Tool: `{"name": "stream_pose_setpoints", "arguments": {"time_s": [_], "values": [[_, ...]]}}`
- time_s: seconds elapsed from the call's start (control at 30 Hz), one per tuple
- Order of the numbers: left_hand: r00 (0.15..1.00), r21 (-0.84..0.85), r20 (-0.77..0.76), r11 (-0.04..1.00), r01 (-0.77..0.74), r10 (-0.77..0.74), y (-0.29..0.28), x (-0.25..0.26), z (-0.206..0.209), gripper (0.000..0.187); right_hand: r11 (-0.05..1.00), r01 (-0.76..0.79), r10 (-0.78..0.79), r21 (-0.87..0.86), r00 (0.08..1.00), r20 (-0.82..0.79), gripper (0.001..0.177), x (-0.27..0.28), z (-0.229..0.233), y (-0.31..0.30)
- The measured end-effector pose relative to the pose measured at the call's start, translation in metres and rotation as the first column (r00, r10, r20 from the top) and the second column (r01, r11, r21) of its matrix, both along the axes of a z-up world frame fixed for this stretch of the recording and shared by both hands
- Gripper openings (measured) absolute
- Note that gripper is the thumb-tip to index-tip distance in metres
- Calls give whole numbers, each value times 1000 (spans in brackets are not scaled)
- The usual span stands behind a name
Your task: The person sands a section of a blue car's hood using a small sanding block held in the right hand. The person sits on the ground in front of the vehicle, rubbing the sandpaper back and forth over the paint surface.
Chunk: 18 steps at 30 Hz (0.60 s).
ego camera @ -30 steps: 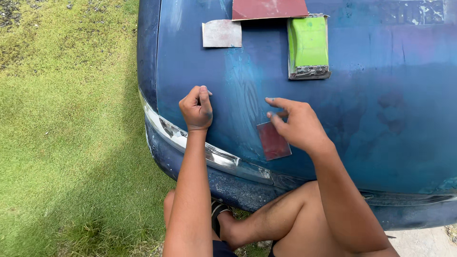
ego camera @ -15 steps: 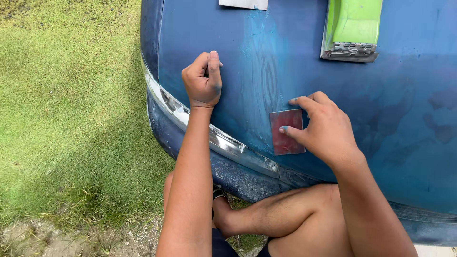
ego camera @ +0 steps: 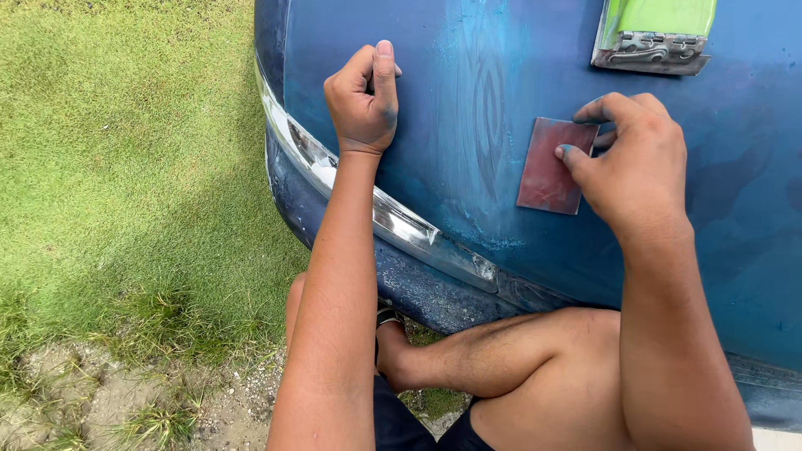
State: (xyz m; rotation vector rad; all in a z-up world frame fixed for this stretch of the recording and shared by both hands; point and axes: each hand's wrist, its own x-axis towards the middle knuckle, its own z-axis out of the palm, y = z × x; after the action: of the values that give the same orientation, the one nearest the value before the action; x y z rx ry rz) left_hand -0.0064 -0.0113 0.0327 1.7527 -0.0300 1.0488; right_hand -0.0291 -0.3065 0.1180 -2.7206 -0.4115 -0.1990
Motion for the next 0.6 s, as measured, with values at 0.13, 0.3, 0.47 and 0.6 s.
{"name": "stream_pose_setpoints", "arguments": {"time_s": [0.13,0.3,0.47,0.6], "values": [[1000,4,2,1000,-1,1,0,1,1,48,999,-7,10,-47,998,69,26,-2,-1,12],[1000,-16,6,1000,5,-5,1,-1,1,47,985,-70,81,-161,995,65,58,-11,-3,25],[1000,-37,-5,999,23,-24,2,-2,0,47,986,-108,110,-129,994,6,59,-11,1,20],[999,-35,-32,999,22,-23,2,-2,1,47,991,-108,106,-78,994,-27,54,-12,4,19]]}}
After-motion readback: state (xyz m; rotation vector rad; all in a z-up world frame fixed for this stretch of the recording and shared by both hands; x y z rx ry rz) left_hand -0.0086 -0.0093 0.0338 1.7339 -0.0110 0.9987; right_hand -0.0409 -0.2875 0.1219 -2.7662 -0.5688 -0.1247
